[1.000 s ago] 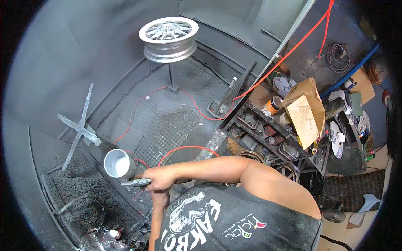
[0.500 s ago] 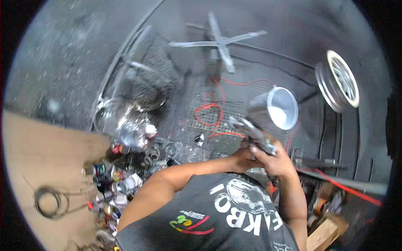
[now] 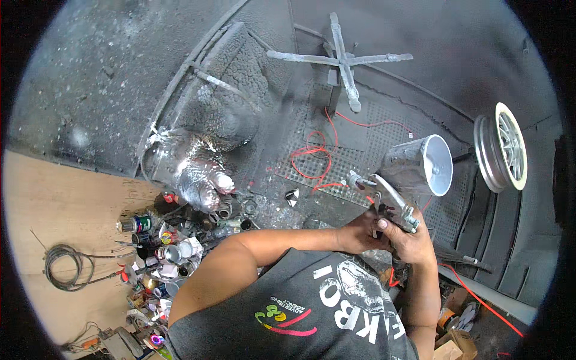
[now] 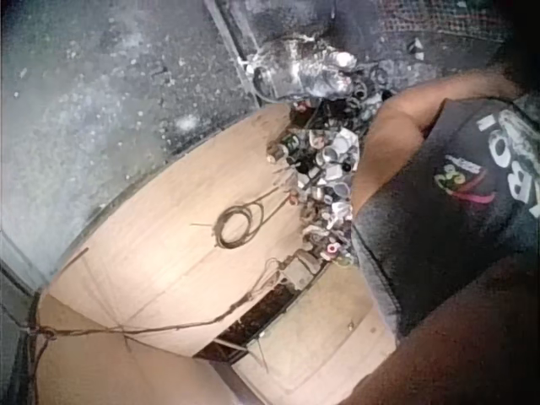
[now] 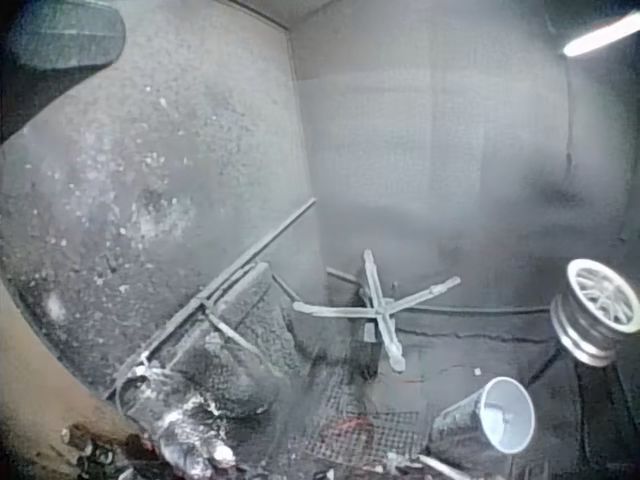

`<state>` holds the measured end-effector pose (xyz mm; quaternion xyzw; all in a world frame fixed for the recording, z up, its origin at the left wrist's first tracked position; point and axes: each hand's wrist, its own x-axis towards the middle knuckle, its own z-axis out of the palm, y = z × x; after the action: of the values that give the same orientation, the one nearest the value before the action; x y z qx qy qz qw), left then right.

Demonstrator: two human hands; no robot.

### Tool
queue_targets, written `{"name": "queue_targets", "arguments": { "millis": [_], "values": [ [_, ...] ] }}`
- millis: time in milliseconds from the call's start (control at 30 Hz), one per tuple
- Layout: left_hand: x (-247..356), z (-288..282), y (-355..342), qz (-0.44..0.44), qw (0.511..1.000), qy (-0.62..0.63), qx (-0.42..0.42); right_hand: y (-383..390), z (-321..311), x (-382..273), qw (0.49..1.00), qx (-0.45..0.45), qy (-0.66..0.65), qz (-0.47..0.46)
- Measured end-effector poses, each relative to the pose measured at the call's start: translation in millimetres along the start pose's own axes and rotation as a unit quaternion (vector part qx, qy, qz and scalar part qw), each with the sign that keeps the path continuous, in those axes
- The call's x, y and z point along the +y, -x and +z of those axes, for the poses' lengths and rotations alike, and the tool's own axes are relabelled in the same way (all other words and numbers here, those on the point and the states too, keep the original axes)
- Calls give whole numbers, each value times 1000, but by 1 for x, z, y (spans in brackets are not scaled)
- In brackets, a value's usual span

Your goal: The person mixes paint, fills a spray gun, and spray-paints a car wheel rim while rotating it by hand. The person then catches a chicken and places it into a wire cage.

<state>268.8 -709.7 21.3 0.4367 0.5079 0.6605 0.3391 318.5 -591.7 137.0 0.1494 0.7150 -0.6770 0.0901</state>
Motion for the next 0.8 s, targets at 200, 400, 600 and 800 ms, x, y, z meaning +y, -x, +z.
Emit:
{"name": "queue_targets", "arguments": {
  "millis": [200, 400, 600, 800],
  "values": [
    [-15, 6, -58, -51, 994, -12, -92, -9, -57, 9, 1000, -11, 10, 15],
    [-65, 21, -159, -168, 920, -7, -354, -21, -175, 35, 996, -57, 16, -69],
    [-106, 52, -285, -265, 825, 142, -478, -14, -328, 57, 995, 40, -15, -94],
    [-141, 86, -341, -253, 841, 119, -464, -5, -481, 46, 977, 210, 8, -40]
  ]
}}
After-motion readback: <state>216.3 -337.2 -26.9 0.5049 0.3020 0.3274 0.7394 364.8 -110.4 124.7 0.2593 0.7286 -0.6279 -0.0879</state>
